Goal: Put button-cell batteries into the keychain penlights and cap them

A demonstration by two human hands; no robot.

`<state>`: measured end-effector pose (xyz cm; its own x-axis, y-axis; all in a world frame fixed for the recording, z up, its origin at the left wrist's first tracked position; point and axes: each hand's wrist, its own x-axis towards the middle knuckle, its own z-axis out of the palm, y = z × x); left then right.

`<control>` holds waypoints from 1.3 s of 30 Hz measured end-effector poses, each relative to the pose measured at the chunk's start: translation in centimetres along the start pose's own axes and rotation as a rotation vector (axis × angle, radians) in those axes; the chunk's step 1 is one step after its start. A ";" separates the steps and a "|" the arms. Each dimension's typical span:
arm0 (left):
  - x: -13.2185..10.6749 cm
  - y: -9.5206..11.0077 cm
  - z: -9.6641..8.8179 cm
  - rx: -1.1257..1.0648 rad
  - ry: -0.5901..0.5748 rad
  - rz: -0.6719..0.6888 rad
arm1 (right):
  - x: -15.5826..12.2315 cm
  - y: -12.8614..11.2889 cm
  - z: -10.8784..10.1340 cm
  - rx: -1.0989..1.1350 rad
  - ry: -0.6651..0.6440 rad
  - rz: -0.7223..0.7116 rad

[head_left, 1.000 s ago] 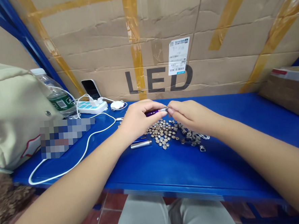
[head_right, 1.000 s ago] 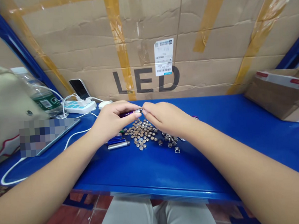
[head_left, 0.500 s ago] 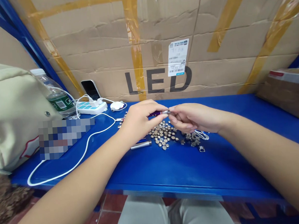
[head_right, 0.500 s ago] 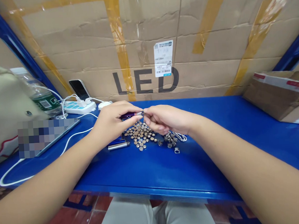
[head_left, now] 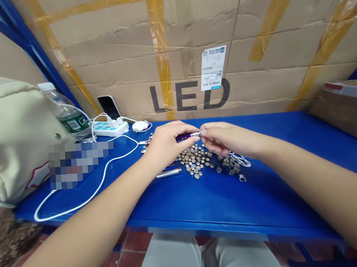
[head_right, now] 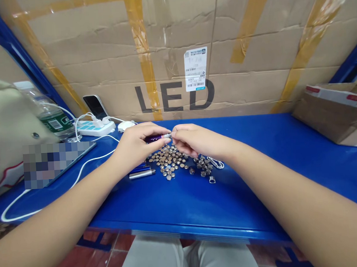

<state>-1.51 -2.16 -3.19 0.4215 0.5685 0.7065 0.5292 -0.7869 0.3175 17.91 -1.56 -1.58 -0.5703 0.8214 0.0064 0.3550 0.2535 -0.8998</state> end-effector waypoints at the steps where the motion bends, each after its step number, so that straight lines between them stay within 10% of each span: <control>1: 0.0 0.0 0.1 -0.008 0.004 -0.009 | 0.0 0.0 -0.1 -0.006 0.003 -0.001; 16: -0.7 0.4 1.2 -0.162 -0.094 -0.233 | -0.2 0.0 -0.6 -0.495 0.212 -0.137; 33: -0.7 0.5 1.8 -0.448 -0.078 -0.313 | -1.1 -1.4 -1.9 -0.501 0.229 -0.103; 39: -0.7 0.6 1.6 -0.477 -0.052 -0.349 | -1.4 -0.3 -3.6 -0.606 -0.045 0.116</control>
<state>-0.30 -2.60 -4.51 0.3240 0.8145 0.4813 0.2586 -0.5656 0.7831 21.26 -0.93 0.23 -0.5289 0.8420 -0.1068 0.7668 0.4201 -0.4854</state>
